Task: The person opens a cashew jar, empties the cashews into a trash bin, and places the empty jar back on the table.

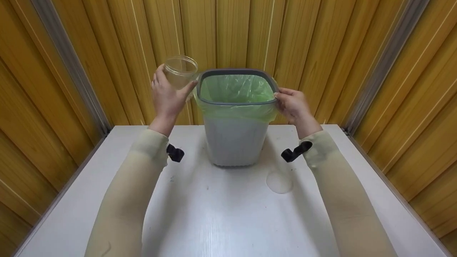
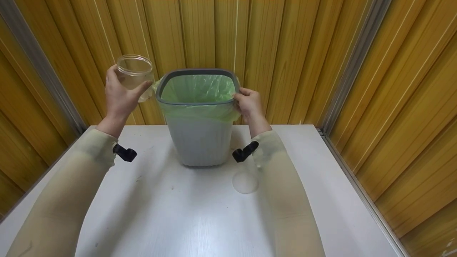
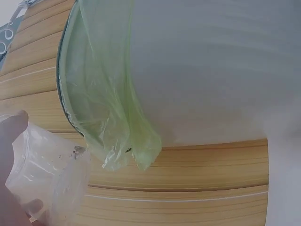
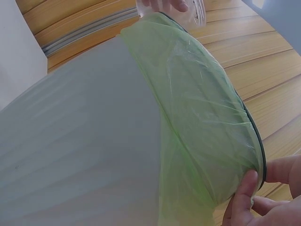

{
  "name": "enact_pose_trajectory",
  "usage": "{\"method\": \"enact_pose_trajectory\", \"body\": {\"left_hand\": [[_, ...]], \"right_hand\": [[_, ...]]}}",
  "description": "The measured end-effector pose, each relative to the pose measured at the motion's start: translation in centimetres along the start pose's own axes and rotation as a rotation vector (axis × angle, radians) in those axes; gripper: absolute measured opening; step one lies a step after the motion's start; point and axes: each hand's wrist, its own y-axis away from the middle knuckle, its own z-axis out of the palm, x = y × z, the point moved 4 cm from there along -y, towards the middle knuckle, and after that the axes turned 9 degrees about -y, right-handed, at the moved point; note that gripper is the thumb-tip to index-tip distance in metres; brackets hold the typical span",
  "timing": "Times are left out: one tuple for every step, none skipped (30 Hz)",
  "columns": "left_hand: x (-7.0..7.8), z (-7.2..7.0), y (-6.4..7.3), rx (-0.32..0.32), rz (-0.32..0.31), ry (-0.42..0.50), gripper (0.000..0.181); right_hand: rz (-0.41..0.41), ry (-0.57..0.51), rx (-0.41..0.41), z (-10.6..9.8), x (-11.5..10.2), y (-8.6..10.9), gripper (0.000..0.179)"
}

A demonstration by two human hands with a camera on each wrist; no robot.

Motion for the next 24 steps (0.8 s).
{"method": "enact_pose_trajectory", "body": {"left_hand": [[-0.2,0.0,0.1,0.000,-0.009,0.035,0.099],[-0.5,0.0,0.2,-0.003,-0.020,0.068,0.098],[-0.7,0.0,0.3,-0.007,-0.030,0.098,0.097],[-0.9,0.0,0.4,-0.010,-0.039,0.128,0.097],[-1.1,0.0,0.5,-0.016,-0.047,0.157,0.096],[-1.4,0.0,0.7,-0.020,-0.054,0.181,0.096],[-1.6,0.0,0.9,-0.025,-0.061,0.210,0.095],[-1.8,0.0,1.1,-0.028,-0.065,0.234,0.095],[-2.1,0.1,1.4,-0.031,-0.067,0.258,0.095],[-2.4,0.1,1.6,-0.035,-0.071,0.281,0.094],[-2.6,0.1,1.9,-0.042,-0.074,0.298,0.094],[-2.9,0.2,2.2,-0.048,-0.077,0.311,0.094],[-3.1,0.3,2.6,-0.056,-0.084,0.320,0.093],[-3.4,0.3,2.9,-0.060,-0.088,0.328,0.094],[-3.6,0.4,3.2,-0.067,-0.094,0.335,0.094],[-3.8,0.4,3.5,-0.075,-0.102,0.338,0.094],[-4.0,0.4,3.9,-0.083,-0.109,0.341,0.094],[-4.2,0.5,4.2,-0.090,-0.115,0.345,0.095],[-4.4,0.5,4.5,-0.096,-0.119,0.351,0.095],[-4.5,0.5,4.8,-0.101,-0.121,0.358,0.095],[-4.6,0.5,5.1,-0.109,-0.124,0.365,0.094],[-4.8,0.5,5.4,-0.117,-0.125,0.375,0.094],[-4.9,0.5,5.7,-0.125,-0.125,0.386,0.094],[-5.1,0.6,6.0,-0.133,-0.124,0.401,0.094]], "right_hand": [[-0.002,0.003,-0.002,0.0,0.0,0.0,0.050],[-0.005,0.006,-0.002,0.0,0.0,0.0,0.050],[-0.008,0.011,-0.003,0.0,0.0,0.0,0.050],[-0.012,0.014,-0.003,0.0,0.0,0.0,0.050],[-0.015,0.018,-0.005,0.0,0.0,0.1,0.050],[-0.017,0.024,-0.007,0.0,0.0,0.1,0.050],[-0.019,0.031,-0.006,0.0,0.0,0.1,0.050],[-0.020,0.033,-0.008,0.0,0.0,0.1,0.050],[-0.020,0.034,-0.008,0.0,0.0,0.1,0.051],[-0.019,0.031,-0.009,-0.1,0.0,0.1,0.051],[-0.017,0.029,-0.009,-0.1,0.0,0.1,0.051],[-0.015,0.027,-0.008,-0.1,0.0,0.1,0.051],[-0.013,0.025,-0.006,-0.1,0.0,0.1,0.051],[-0.011,0.024,-0.004,-0.1,0.0,0.1,0.051],[-0.010,0.023,-0.004,-0.2,0.0,0.1,0.051],[-0.011,0.024,-0.003,-0.2,0.0,0.1,0.050],[-0.010,0.025,-0.003,-0.2,0.0,0.1,0.051],[-0.010,0.025,-0.005,-0.2,0.0,0.1,0.051],[-0.011,0.024,-0.006,-0.2,0.0,0.1,0.052],[-0.011,0.020,-0.009,-0.2,0.0,0.1,0.052],[-0.012,0.018,-0.010,-0.2,0.0,0.1,0.051],[-0.013,0.016,-0.009,-0.2,0.0,0.1,0.051],[-0.013,0.013,-0.010,-0.2,0.0,0.1,0.051],[-0.014,0.012,-0.010,-0.2,0.0,0.1,0.051]]}}
